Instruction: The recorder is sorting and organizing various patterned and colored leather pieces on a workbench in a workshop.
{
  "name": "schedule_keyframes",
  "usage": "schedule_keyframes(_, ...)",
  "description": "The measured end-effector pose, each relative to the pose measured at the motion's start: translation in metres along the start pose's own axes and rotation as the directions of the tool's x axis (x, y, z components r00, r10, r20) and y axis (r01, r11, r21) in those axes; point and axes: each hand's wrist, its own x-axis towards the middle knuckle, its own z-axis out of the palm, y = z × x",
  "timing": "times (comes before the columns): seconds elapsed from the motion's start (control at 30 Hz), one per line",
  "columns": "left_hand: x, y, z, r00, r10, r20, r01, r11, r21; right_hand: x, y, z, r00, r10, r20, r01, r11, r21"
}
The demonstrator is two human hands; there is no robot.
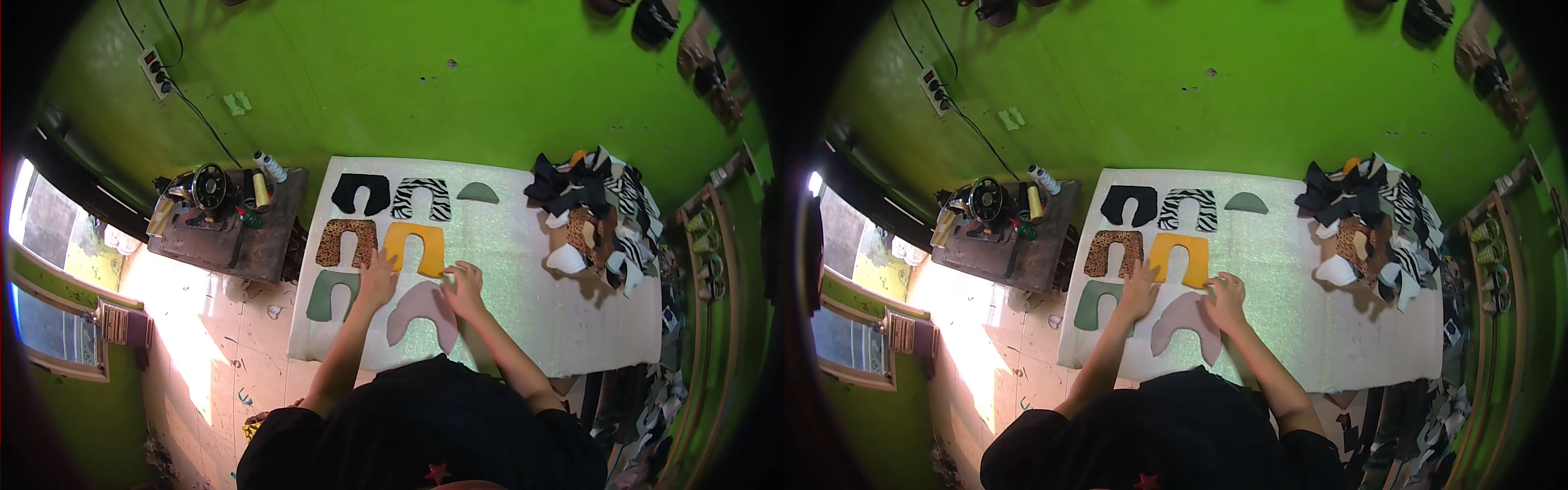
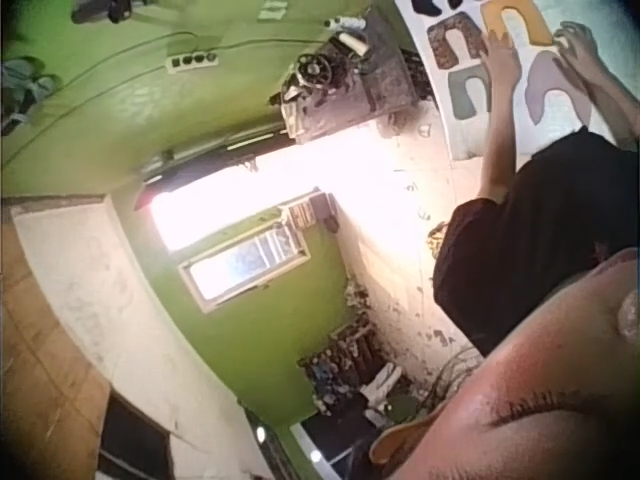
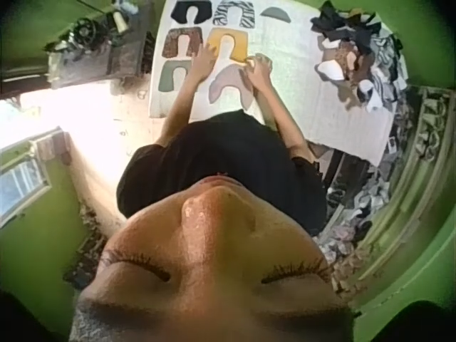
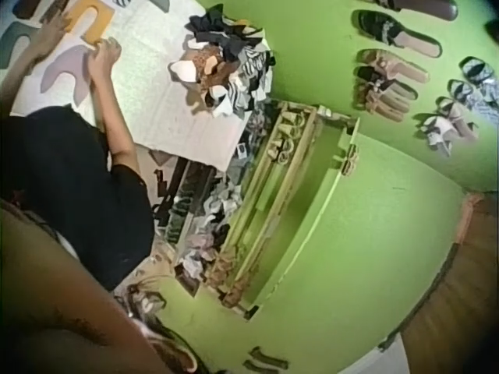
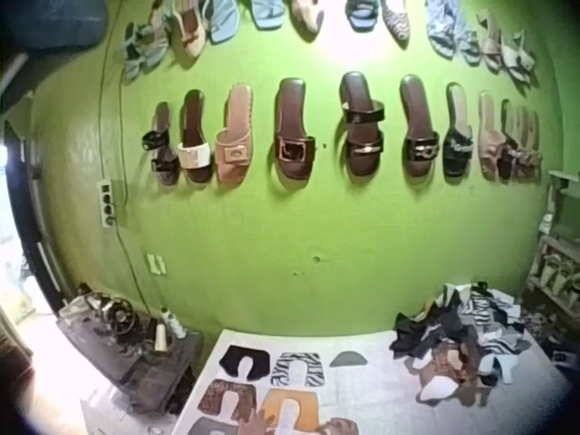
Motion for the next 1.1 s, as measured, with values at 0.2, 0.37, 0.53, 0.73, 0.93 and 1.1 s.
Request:
schedule_keyframes(0.2,-0.022,0.082,0.023,0.908,0.287,0.307,-0.258,0.957,-0.132,-0.037,0.041,-0.054,0.979,0.196,-0.050,-0.197,0.980,0.001)
schedule_keyframes(0.37,-0.029,0.130,0.042,0.866,0.419,0.271,-0.365,0.903,-0.228,-0.053,0.056,-0.099,0.962,0.221,-0.163,-0.221,0.975,0.019)
schedule_keyframes(0.53,-0.025,0.185,0.042,0.848,0.454,0.272,-0.379,0.880,-0.286,-0.056,0.066,-0.160,0.933,0.201,-0.299,-0.217,0.976,-0.020)
schedule_keyframes(0.73,-0.003,0.238,0.060,0.828,0.530,0.184,-0.391,0.780,-0.489,-0.053,0.086,-0.232,0.878,0.112,-0.466,-0.151,0.988,-0.047)
schedule_keyframes(0.93,0.025,0.292,0.074,0.751,0.659,0.045,-0.588,0.698,-0.410,-0.047,0.115,-0.287,0.801,0.091,-0.591,-0.189,0.976,-0.106)
schedule_keyframes(1.1,0.043,0.340,0.080,0.794,0.607,0.027,-0.581,0.772,-0.257,-0.022,0.142,-0.308,0.840,0.156,-0.520,-0.260,0.956,-0.135)
